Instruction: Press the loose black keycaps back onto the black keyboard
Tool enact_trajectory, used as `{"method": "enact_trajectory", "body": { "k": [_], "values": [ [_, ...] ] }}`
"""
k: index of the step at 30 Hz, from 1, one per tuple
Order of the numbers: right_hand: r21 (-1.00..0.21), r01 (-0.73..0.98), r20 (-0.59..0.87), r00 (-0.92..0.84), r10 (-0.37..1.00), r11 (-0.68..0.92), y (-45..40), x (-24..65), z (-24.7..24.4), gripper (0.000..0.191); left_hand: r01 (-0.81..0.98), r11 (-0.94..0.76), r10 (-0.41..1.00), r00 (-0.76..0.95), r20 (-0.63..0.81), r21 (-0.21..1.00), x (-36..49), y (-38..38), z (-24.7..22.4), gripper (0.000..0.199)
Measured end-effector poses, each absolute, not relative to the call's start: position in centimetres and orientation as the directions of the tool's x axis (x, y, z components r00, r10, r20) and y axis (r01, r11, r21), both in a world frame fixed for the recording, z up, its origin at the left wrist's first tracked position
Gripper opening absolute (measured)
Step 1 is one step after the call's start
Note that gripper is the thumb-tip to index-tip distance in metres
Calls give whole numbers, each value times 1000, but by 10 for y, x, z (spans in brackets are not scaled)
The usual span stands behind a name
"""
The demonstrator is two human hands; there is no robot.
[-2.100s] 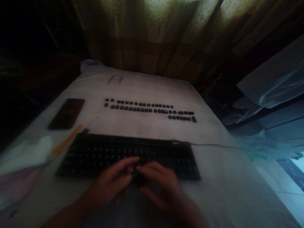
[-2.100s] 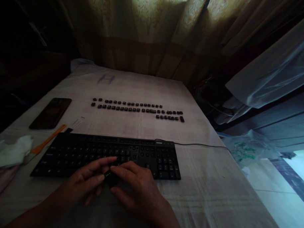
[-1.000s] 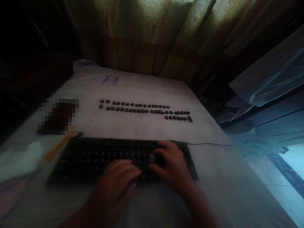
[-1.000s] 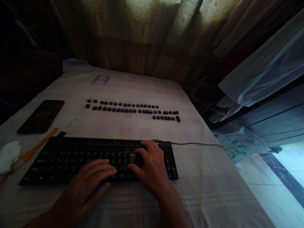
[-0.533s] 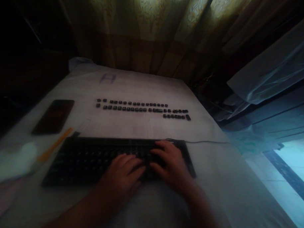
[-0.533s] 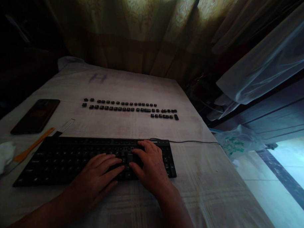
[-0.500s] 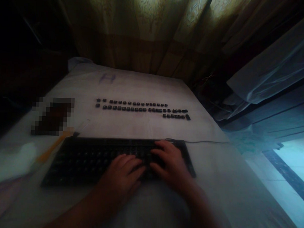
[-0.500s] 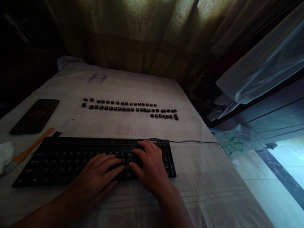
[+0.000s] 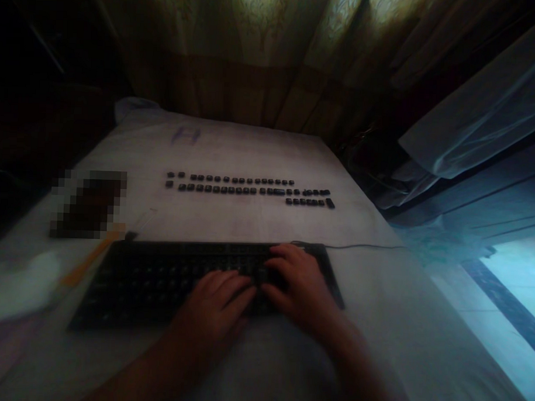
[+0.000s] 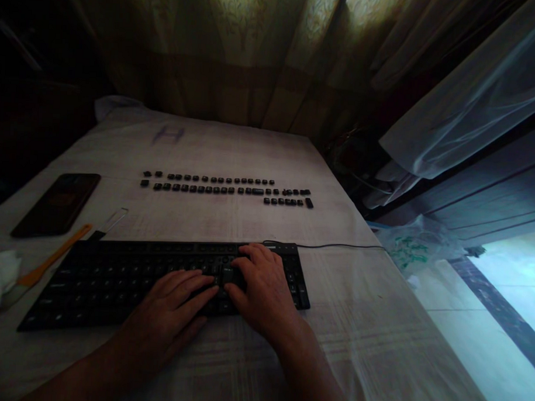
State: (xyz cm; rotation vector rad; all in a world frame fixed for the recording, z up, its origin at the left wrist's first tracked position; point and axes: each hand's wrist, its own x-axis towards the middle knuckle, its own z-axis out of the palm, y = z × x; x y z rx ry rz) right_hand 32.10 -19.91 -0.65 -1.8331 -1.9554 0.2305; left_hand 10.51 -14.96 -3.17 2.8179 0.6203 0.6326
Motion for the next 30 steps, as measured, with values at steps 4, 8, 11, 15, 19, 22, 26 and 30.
{"method": "enact_trajectory", "body": {
  "k": [4,8,11,15,19,22,26,30],
  "values": [
    [-402,909,212,-31,977,115,-198,321,-7,25,337,-911,402,856,325,238,109,-146,-32,41],
    [-394,911,211,-39,977,121,-198,322,-7,25,315,-924,372,870,323,214,112,-145,-34,43],
    [-392,911,183,-56,982,125,-198,323,-6,27,308,-935,351,870,347,175,112,-145,-35,41],
    [-392,911,162,-66,985,126,-196,324,-4,28,322,-938,346,866,360,128,113,-146,-35,38],
    [-398,909,170,-60,984,124,-195,325,-5,27,331,-930,367,869,331,159,115,-146,-34,40],
    [-406,904,196,-60,979,136,-199,327,-10,29,329,-927,371,873,317,179,116,-145,-33,42],
    [-407,896,301,-52,952,178,-214,327,-21,39,327,-929,366,874,319,171,116,-145,-32,42],
    [-276,946,352,-66,934,171,-226,321,-30,44,325,-940,341,871,354,104,118,-145,-31,39]
  ]
}}
